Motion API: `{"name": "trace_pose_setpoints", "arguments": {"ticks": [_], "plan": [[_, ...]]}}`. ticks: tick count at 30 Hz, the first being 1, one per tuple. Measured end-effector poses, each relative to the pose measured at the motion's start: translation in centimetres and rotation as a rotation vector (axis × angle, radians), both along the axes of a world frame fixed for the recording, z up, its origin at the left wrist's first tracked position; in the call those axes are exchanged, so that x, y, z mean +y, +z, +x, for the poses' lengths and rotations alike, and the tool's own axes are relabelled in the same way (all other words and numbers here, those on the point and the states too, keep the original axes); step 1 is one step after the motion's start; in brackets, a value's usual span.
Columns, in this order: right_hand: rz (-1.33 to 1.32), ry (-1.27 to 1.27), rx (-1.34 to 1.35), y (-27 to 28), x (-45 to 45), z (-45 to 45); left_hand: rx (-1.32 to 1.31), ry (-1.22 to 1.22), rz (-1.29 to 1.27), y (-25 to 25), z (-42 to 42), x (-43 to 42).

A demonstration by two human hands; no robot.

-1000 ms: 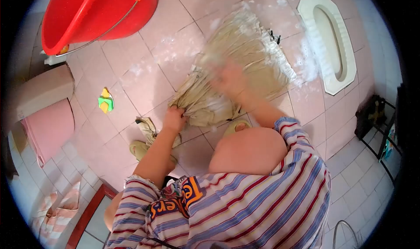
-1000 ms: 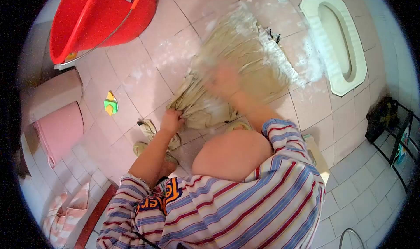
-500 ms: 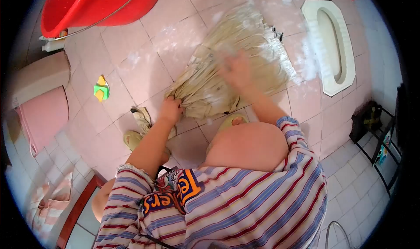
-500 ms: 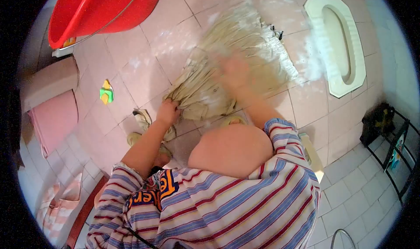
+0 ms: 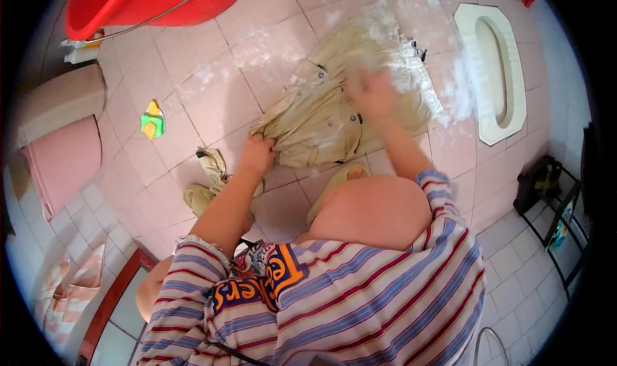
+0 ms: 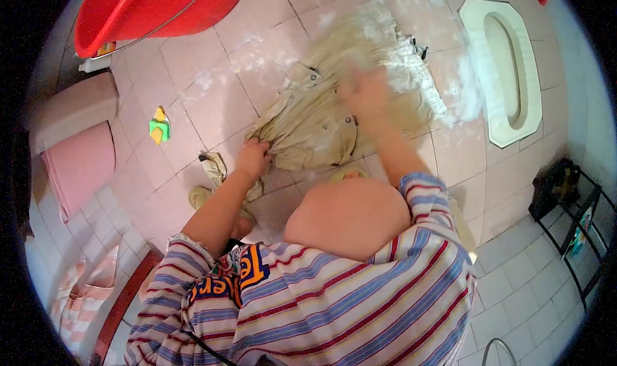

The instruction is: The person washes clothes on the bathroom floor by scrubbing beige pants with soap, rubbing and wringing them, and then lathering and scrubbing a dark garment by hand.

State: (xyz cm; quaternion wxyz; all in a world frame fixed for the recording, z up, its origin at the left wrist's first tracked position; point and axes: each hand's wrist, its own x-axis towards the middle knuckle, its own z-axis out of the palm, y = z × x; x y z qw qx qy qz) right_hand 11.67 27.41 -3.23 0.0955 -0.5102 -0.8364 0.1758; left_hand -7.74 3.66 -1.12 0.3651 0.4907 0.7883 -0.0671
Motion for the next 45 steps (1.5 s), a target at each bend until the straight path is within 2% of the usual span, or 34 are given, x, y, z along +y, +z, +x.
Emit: {"name": "trace_pose_setpoints", "arguments": {"ticks": [1,2,3,5,7,8,9,12,14,16,17,19,20,22,23,24,25,26,27,29,31,32,33,34,37,38,39,40,41,43,44,45], "plan": [[-0.105,0.333,0.033,-1.5,-2.7,-1.1,-0.007,0.0,0.017,-0.4,-0.1,-0.3],[-0.06,0.577,0.095,0.2,-6.0,-2.9,-0.014,-0.002,0.029,-0.7,-0.1,-0.7],[-0.071,0.574,0.096,0.2,-6.9,-2.5,-0.016,-0.004,0.018,-0.4,0.3,-1.1],[-0.113,0.868,0.046,-0.1,-7.1,-2.4,0.039,0.002,-0.047,-0.1,0.3,-0.4],[-0.355,0.484,-0.116,-3.5,-0.5,1.2,0.028,-0.012,-0.037,0.3,0.2,-0.2],[-0.05,0.332,-0.043,-1.9,2.2,3.1,0.009,-0.022,-0.016,0.4,0.1,-0.3],[0.117,0.139,-0.025,-0.5,4.4,4.5,0.007,-0.029,-0.013,0.3,0.1,-0.3],[0.227,0.092,-0.002,-2.0,6.8,6.5,-0.008,-0.003,-0.028,-0.4,0.0,-0.5],[0.112,-0.091,0.042,-1.2,4.4,3.5,-0.011,0.013,0.04,-0.9,0.2,-0.6],[-0.134,0.123,-0.008,-2.0,-0.6,-0.1,-0.016,0.019,0.043,-0.4,0.3,-0.3],[0.022,0.429,0.109,-2.7,-4.0,-1.6,-0.02,0.026,0.034,-0.2,0.2,-0.3],[0.006,0.836,0.348,-0.2,-8.1,-2.7,-0.018,0.008,0.007,-0.8,0.4,-1.0],[0.012,0.823,0.353,-0.7,-6.8,-2.0,-0.007,-0.016,-0.003,-1.2,-0.1,-0.8],[-0.197,0.539,0.127,-3.2,-2.0,2.2,-0.005,-0.041,-0.01,-1.0,-0.3,-0.6],[-0.126,0.394,-0.099,-3.7,1.5,5.1,-0.011,-0.051,-0.011,-0.8,-0.3,-0.7],[-0.018,0.085,-0.134,-3.0,4.2,7.3,-0.009,-0.057,-0.01,-0.5,-0.3,-0.6],[0.197,-0.003,-0.096,-3.0,6.6,9.8,-0.001,-0.051,-0.007,-0.2,-0.1,-0.5],[0.249,0.077,-0.063,-2.4,7.7,10.8,0.002,-0.042,-0.001,0.0,0.1,-0.3],[0.255,0.081,-0.072,-2.3,7.4,10.5,-0.007,-0.04,0.006,-0.1,0.1,-0.2],[0.217,-0.157,-0.004,-2.8,5.6,7.8,-0.013,0.017,-0.002,-0.2,0.2,-0.4],[-0.029,-0.04,0.094,-1.2,1.5,3.6,-0.012,0.032,-0.031,-0.3,0.3,0.0],[-0.079,0.204,0.173,-1.7,-1.3,1.9,-0.004,0.036,-0.079,-0.3,0.3,-0.2],[-0.212,0.317,0.122,0.2,-5.2,-0.4,-0.001,0.036,-0.091,-0.5,0.1,-0.5],[-0.152,0.603,0.132,1.3,-7.8,-1.5,-0.007,0.022,-0.077,-0.8,-0.1,-0.8],[-0.186,0.621,0.009,-2.0,-9.3,-1.2,0.008,-0.008,-0.089,-0.7,-0.2,0.5],[-0.081,0.455,-0.26,-3.0,-6.6,0.7,0.018,-0.009,-0.155,-0.4,0.1,0.0],[-0.282,0.406,-0.183,-5.3,-1.7,4.4,0.008,-0.014,-0.179,-0.3,0.2,-0.7],[-0.163,0.115,-0.184,-3.0,1.5,6.9,0.005,-0.043,-0.141,-0.4,0.0,-0.5],[0.087,-0.046,-0.118,-2.4,3.8,9.3,0.01,-0.074,-0.088,-0.5,-0.4,0.0],[0.388,0.027,0.032,-2.8,6.1,11.5,0.022,-0.082,-0.067,-0.4,-0.4,0.0],[0.392,0.03,0.03,-3.1,5.4,11.1,0.025,-0.08,-0.055,-0.4,-0.3,-0.2],[0.212,-0.123,-0.012,-2.3,3.9,9.3,0.02,-0.072,-0.048,-0.2,-0.2,-0.3]]}}
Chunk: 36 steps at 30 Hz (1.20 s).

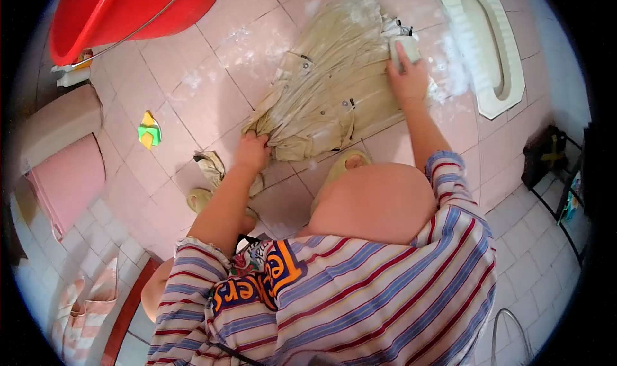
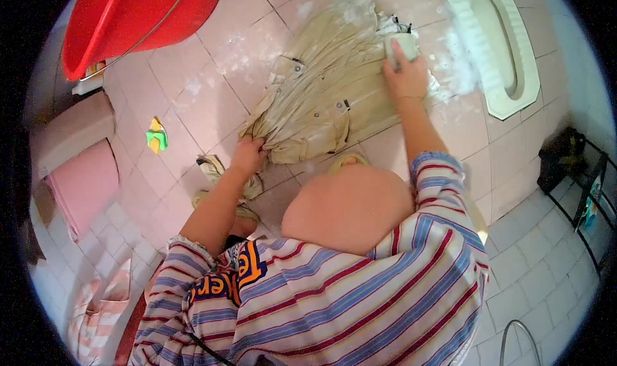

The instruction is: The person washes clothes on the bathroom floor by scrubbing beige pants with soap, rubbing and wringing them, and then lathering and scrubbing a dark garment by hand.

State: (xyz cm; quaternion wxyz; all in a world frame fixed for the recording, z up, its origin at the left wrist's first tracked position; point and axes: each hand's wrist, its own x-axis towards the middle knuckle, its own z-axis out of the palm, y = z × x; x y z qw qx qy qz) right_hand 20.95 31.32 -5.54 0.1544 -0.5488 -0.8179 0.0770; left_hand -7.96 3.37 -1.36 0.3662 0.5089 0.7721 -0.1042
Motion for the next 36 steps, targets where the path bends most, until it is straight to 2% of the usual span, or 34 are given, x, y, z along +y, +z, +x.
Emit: {"name": "trace_pose_setpoints", "arguments": {"ticks": [1,2,3,4,5,6,8,9,10,11,12,15,17,18,19,20,21,23,24,25,26,27,28,30,32,34,35,36], "plan": [[-0.177,-0.155,-0.014,0.7,-1.5,-1.9,-0.028,0.011,-0.006,0.0,-0.1,0.0],[-0.193,0.02,0.064,-1.1,-3.7,-3.2,-0.051,0.023,-0.009,-0.2,-0.1,0.2],[-0.236,0.235,0.165,0.0,-6.6,-5.2,-0.049,0.03,-0.004,0.2,0.0,0.5],[-0.401,0.367,-0.011,0.5,-10.0,-7.2,-0.025,-0.011,0.019,1.0,0.1,0.8],[-0.326,0.567,0.182,1.0,-13.9,-8.7,-0.005,-0.057,0.032,1.5,0.4,0.6],[-0.34,0.559,0.182,1.5,-14.3,-8.2,-0.011,-0.063,0.018,1.5,0.6,0.1],[-0.383,0.774,-0.099,2.5,-13.1,-7.0,-0.01,0.0,-0.096,0.8,0.5,1.1],[-0.37,0.541,-0.187,-2.3,-10.5,-3.9,-0.016,-0.004,-0.104,0.7,0.7,0.9],[-0.198,0.347,-0.075,-1.6,-6.5,-1.2,-0.011,0.008,-0.103,0.7,0.6,0.7],[-0.335,0.057,-0.174,1.1,-3.1,1.1,-0.005,0.02,-0.091,0.7,0.5,0.9],[0.008,-0.027,-0.028,0.2,-1.2,3.9,-0.005,0.017,-0.081,0.3,0.3,0.9],[0.005,-0.082,-0.02,-0.3,-0.5,4.2,0.015,-0.022,-0.047,-0.1,0.4,0.1],[-0.205,-0.194,-0.111,0.7,-3.6,-0.5,0.041,-0.028,-0.107,0.0,0.7,0.7],[-0.252,-0.024,0.028,0.6,-6.0,-2.7,0.038,-0.018,-0.099,0.0,0.7,1.1],[-0.435,0.24,0.168,1.1,-8.9,-4.9,0.048,-0.015,-0.097,0.2,0.7,1.1],[-0.327,0.469,0.219,-0.9,-12.7,-6.5,0.058,-0.014,-0.106,0.4,0.9,0.7],[-0.347,0.468,0.22,0.2,-13.4,-6.1,0.055,-0.012,-0.125,0.7,1.2,0.1],[-0.398,0.681,-0.028,2.7,-12.4,-6.2,0.053,0.003,-0.084,0.8,0.8,0.7],[-0.402,0.578,-0.042,-1.8,-10.3,-3.2,0.056,-0.001,-0.097,0.7,0.7,0.6],[-0.339,0.456,0.084,-4.6,-6.4,0.8,0.044,0.002,-0.073,0.6,0.7,0.3],[-0.286,0.186,-0.108,-0.9,-3.5,3.0,0.033,0.002,-0.039,0.6,0.6,0.4],[-0.113,-0.113,-0.068,0.0,-2.0,5.1,0.037,-0.002,-0.032,0.6,0.4,0.6],[-0.039,-0.086,-0.144,0.3,-0.7,7.1,0.049,-0.012,-0.07,0.5,0.4,0.8],[-0.004,-0.057,-0.127,0.2,-0.9,6.2,0.045,-0.017,-0.105,0.6,0.8,0.8],[-0.145,-0.331,-0.041,0.8,-3.0,1.6,0.057,-0.015,-0.07,0.6,0.9,0.8],[-0.185,0.045,0.08,0.3,-6.8,-2.7,0.054,-0.004,-0.056,0.3,0.7,0.8],[-0.299,0.291,0.087,0.4,-9.7,-4.7,0.047,-0.005,-0.056,0.4,0.7,0.3],[-0.317,0.293,0.085,1.0,-11.3,-5.4,0.043,-0.003,-0.074,0.8,0.9,-0.1]]}}
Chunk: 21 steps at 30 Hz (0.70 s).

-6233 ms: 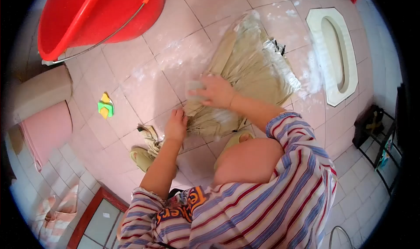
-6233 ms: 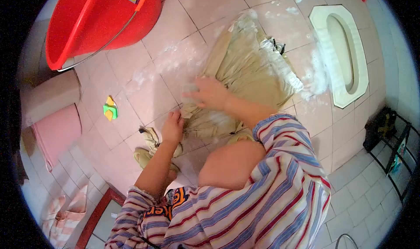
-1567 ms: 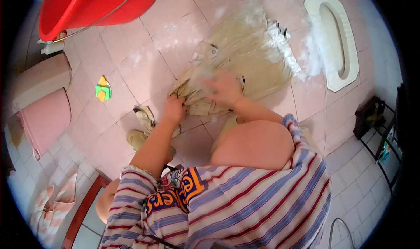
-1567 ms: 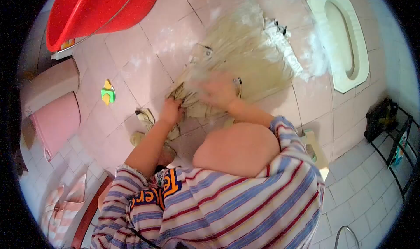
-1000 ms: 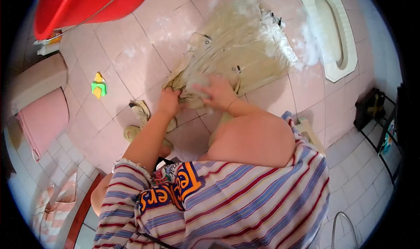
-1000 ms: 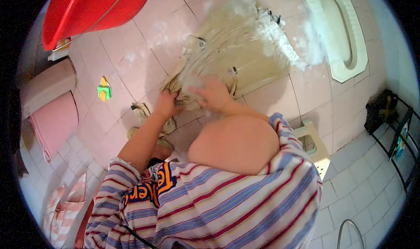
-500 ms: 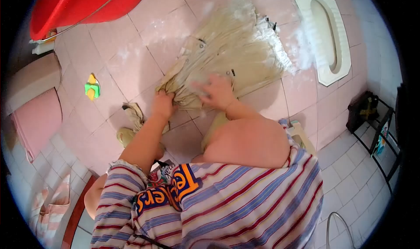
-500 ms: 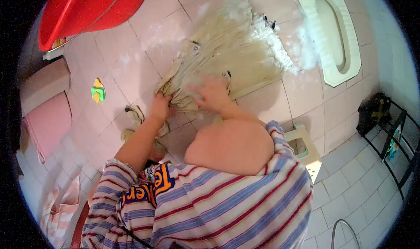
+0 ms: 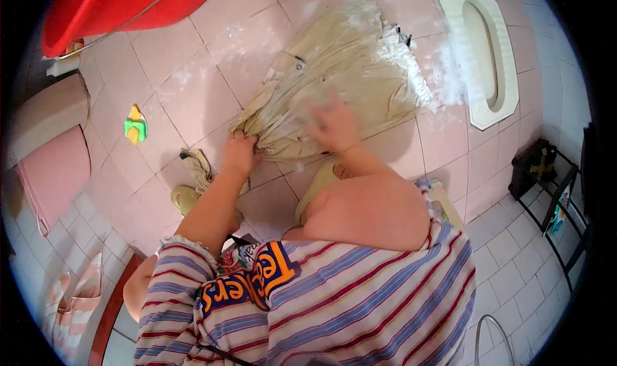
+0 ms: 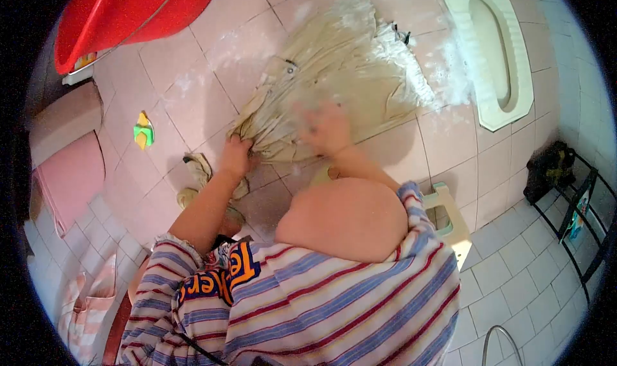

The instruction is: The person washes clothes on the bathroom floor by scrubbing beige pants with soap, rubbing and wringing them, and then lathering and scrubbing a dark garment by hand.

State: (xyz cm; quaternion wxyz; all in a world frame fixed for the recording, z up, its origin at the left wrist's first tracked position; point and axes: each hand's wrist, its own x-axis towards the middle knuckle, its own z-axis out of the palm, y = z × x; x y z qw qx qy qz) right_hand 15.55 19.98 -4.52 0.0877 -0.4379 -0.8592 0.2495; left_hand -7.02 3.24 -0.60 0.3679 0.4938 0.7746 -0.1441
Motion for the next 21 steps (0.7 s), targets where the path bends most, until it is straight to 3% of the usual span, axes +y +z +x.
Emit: {"name": "trace_pose_setpoints", "arguments": {"ticks": [2,4,5,6,7,10,11,12,14,15,16,18,20,21], "plan": [[0.126,0.495,0.296,1.0,-0.5,-1.0,0.001,0.026,-0.035,0.3,-0.1,1.0],[0.014,0.232,-0.087,-3.8,3.8,5.6,0.003,0.011,-0.019,0.2,-0.1,0.4],[0.148,0.042,-0.017,-2.8,6.6,8.5,0.006,0.0,0.022,0.0,-0.3,0.5],[0.138,-0.373,-0.195,-0.9,8.1,10.6,0.008,0.0,0.028,0.0,-0.4,0.7],[0.303,-0.375,-0.284,-1.3,9.7,13.6,0.007,-0.003,0.007,0.0,-0.3,0.6],[0.379,-0.519,-0.277,-1.1,9.7,11.4,0.007,-0.025,0.01,-0.3,-0.4,0.4],[0.297,-0.612,-0.161,-1.8,8.8,9.4,0.013,-0.043,0.026,-0.6,-0.4,0.4],[0.232,-0.564,-0.15,-1.2,7.7,6.2,0.019,-0.033,0.037,-0.7,-0.4,0.7],[0.068,-0.076,0.114,-2.7,4.2,0.5,-0.016,-0.011,-0.004,-0.4,-0.6,0.5],[-0.099,0.129,0.029,1.2,2.2,-3.0,-0.01,-0.011,-0.015,-0.2,-0.5,0.1],[-0.106,0.125,0.031,0.9,1.3,-3.7,-0.005,0.006,0.0,-0.2,-0.2,-0.2],[0.075,0.621,0.24,-0.8,1.7,-4.9,0.012,0.011,0.04,-0.4,-0.5,0.9],[0.009,0.449,-0.112,0.0,8.1,-2.1,-0.019,-0.005,0.091,-0.2,-0.4,0.0],[0.167,0.231,-0.192,-1.5,11.2,-0.2,-0.023,-0.004,0.08,-0.3,-0.4,-0.2]]}}
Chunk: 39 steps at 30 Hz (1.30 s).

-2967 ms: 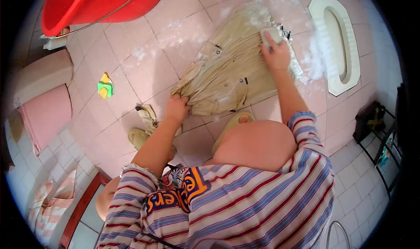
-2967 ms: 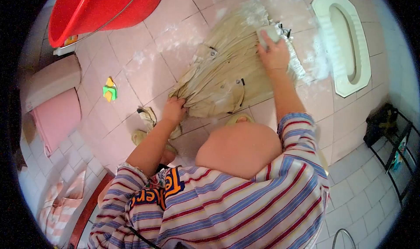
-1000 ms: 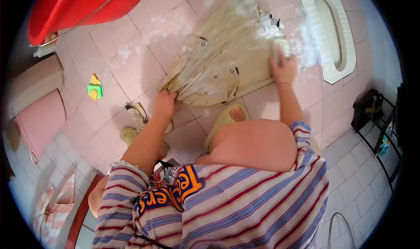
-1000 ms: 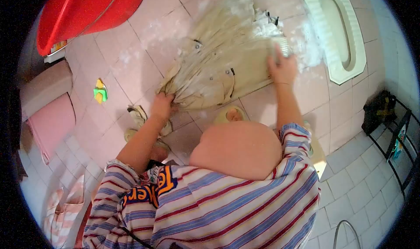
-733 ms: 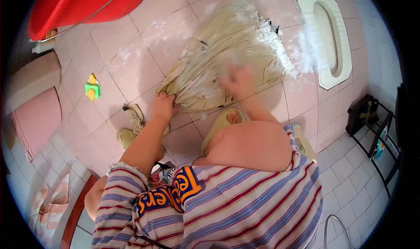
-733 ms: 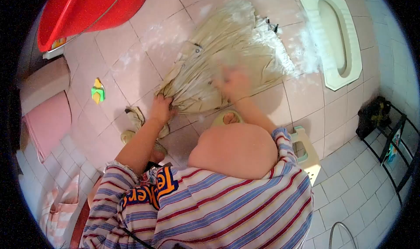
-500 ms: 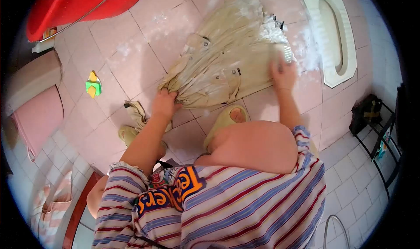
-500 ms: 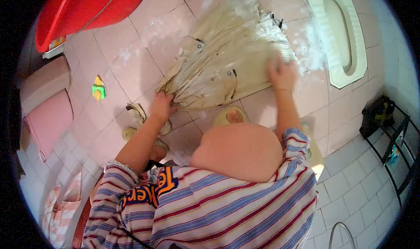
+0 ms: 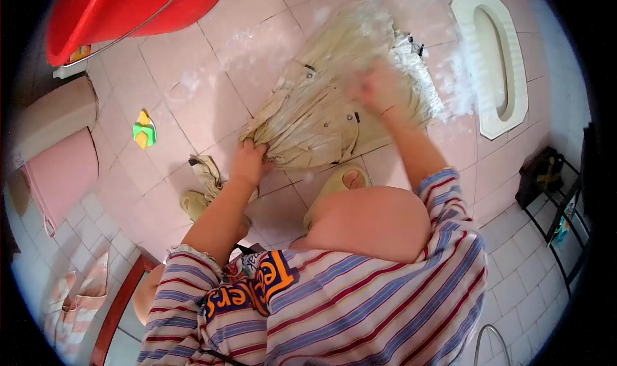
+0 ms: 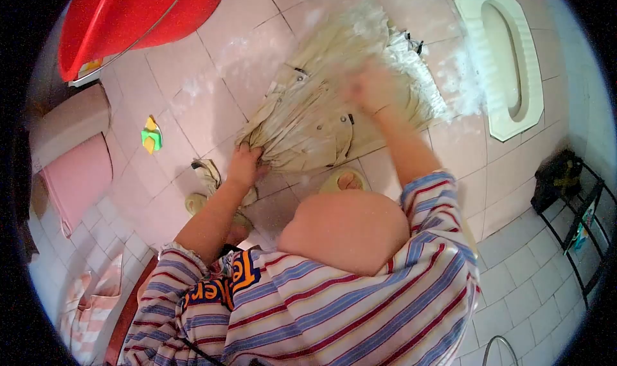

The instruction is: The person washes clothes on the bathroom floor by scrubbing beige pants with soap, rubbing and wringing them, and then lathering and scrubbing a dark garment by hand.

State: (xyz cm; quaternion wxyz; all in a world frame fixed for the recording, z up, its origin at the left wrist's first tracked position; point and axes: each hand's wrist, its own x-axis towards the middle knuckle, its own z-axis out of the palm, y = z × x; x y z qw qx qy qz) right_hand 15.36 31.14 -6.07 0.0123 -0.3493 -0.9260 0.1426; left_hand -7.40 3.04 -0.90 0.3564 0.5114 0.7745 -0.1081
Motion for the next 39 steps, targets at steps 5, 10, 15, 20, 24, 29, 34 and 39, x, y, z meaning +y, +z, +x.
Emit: {"name": "trace_pose_setpoints", "arguments": {"ticks": [5,10,15,20,24,29,34,39], "plan": [[0.236,-0.373,0.185,0.5,5.1,2.3,0.009,0.02,-0.109,1.1,0.3,1.4],[-0.15,0.029,0.356,2.8,-7.4,-5.9,0.012,0.001,-0.089,0.6,0.1,1.2],[-0.184,0.175,-0.288,0.9,-0.9,-3.1,0.006,0.001,-0.029,-0.2,0.1,-0.3],[0.4,-0.136,0.149,1.0,8.4,0.5,-0.03,0.014,-0.03,0.8,0.0,0.9],[0.087,-0.29,0.208,2.0,1.1,-5.3,-0.013,0.041,-0.053,0.1,0.2,0.7],[0.008,0.257,0.227,2.6,-3.9,-7.8,0.008,0.033,-0.041,-0.2,0.2,0.3],[0.197,-0.232,0.02,1.4,9.8,-3.0,-0.034,0.064,-0.022,0.6,0.0,0.8],[-0.05,-0.322,0.153,2.3,3.6,-7.9,-0.05,0.071,0.024,-0.2,0.1,0.5]]}}
